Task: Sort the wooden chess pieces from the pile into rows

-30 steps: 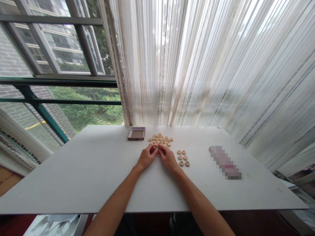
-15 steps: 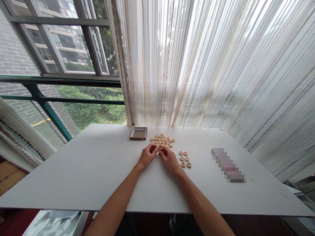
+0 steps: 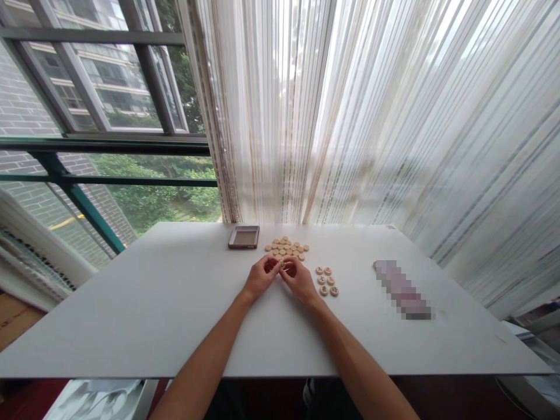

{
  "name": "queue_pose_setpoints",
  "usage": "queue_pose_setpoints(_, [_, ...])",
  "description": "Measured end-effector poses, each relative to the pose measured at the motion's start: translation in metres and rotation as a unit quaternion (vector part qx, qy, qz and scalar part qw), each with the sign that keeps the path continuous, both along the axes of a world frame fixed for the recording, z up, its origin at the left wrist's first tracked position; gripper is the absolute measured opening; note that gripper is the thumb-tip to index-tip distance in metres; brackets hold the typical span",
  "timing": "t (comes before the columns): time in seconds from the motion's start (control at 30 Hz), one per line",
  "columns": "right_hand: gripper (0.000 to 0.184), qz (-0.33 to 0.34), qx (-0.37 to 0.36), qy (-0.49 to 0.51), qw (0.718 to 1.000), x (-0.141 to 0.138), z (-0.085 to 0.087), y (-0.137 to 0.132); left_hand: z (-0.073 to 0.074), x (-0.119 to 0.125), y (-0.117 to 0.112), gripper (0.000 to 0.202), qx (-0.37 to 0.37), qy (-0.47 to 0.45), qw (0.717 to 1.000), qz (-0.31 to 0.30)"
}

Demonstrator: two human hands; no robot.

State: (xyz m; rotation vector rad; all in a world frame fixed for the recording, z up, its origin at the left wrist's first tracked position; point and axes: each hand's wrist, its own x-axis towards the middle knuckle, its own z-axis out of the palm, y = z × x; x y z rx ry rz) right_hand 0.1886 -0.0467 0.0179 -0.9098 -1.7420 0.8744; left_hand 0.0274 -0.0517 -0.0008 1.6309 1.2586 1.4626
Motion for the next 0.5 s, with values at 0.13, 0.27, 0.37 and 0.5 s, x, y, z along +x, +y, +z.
queue_pose_setpoints(0.13, [0.022,0.018,-0.006,0.006,1.000,0.0004,-0.0014,0.0002,0.0002,-0.0009,0.0008,0.029,0.001,-0.003,1.000,0.011])
queue_pose_setpoints(0.27, [0.021,0.033,-0.006,0.014,0.999,0.0009,-0.0036,0.0014,0.0013,-0.0014,-0.0004,0.028,-0.010,0.009,1.000,-0.007])
queue_pose_setpoints(0.37, [0.019,0.032,-0.006,0.019,0.999,0.0013,-0.0047,0.0020,0.0015,-0.0014,-0.0017,0.030,-0.014,0.016,1.000,-0.020])
queue_pose_setpoints(0.5, [0.017,0.026,-0.008,0.022,0.999,0.0016,-0.0054,0.0021,0.0017,-0.0015,-0.0032,0.033,-0.006,0.037,0.999,-0.019])
